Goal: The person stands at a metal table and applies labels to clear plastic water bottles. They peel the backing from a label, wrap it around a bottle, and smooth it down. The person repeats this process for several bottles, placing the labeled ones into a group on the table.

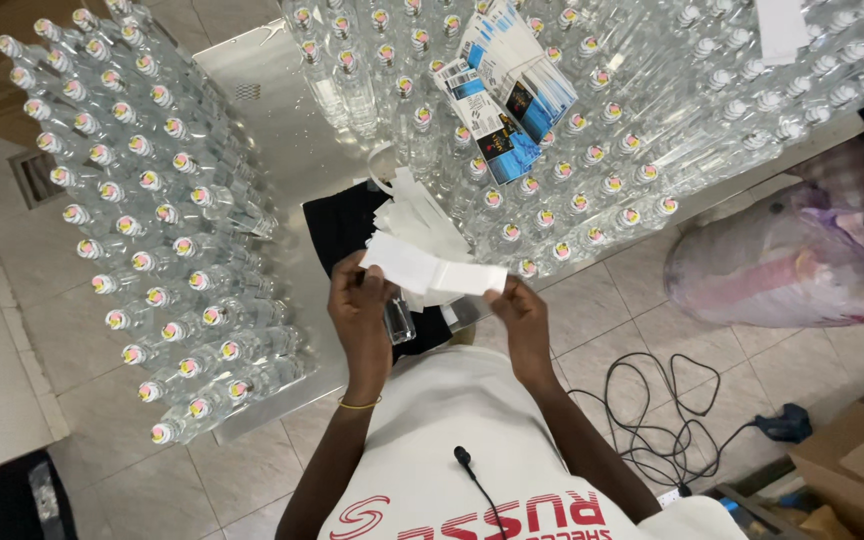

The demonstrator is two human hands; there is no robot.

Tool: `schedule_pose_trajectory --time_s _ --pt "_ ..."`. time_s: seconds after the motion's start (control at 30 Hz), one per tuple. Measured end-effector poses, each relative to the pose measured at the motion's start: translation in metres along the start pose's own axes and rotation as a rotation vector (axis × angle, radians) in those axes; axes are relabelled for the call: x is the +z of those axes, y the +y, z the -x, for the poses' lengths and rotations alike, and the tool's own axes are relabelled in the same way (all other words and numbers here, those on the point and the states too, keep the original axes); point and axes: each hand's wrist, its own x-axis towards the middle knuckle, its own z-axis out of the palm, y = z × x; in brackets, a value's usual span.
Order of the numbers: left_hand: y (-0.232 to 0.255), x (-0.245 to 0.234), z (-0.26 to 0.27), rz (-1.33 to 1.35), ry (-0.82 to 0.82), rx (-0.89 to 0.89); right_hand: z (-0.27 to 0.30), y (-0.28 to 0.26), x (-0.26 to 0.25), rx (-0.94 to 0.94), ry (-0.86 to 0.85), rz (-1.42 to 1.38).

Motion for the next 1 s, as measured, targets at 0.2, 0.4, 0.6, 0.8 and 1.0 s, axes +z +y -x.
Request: schedule_pose_trajectory --time_s 0.2,0.4,0.6,0.8,1.0 --pt "0.030 0.016 0.009 -0.221 -0.244 0.144 0.008 -0.061 -0.021 -0.401 -0.024 0.218" --pt "0.018 0.021 0.015 -0.336 -0.557 0.264 0.004 -0.096 -0.007 -0.471 -0.266 0.348" --pt "0.032 0.031 0.016 -0.469 -0.527 0.365 0.010 -0.057 -0.011 -0.229 -0.178 0.163" --pt "0.024 0.009 0.028 -0.257 -0.343 0.075 0.011 -0.041 -0.006 -0.017 0.123 0.058" --pt "0.006 0.017 0.038 0.034 -0.647 -0.057 0.017 -0.028 0.018 -0.126 0.058 0.053"
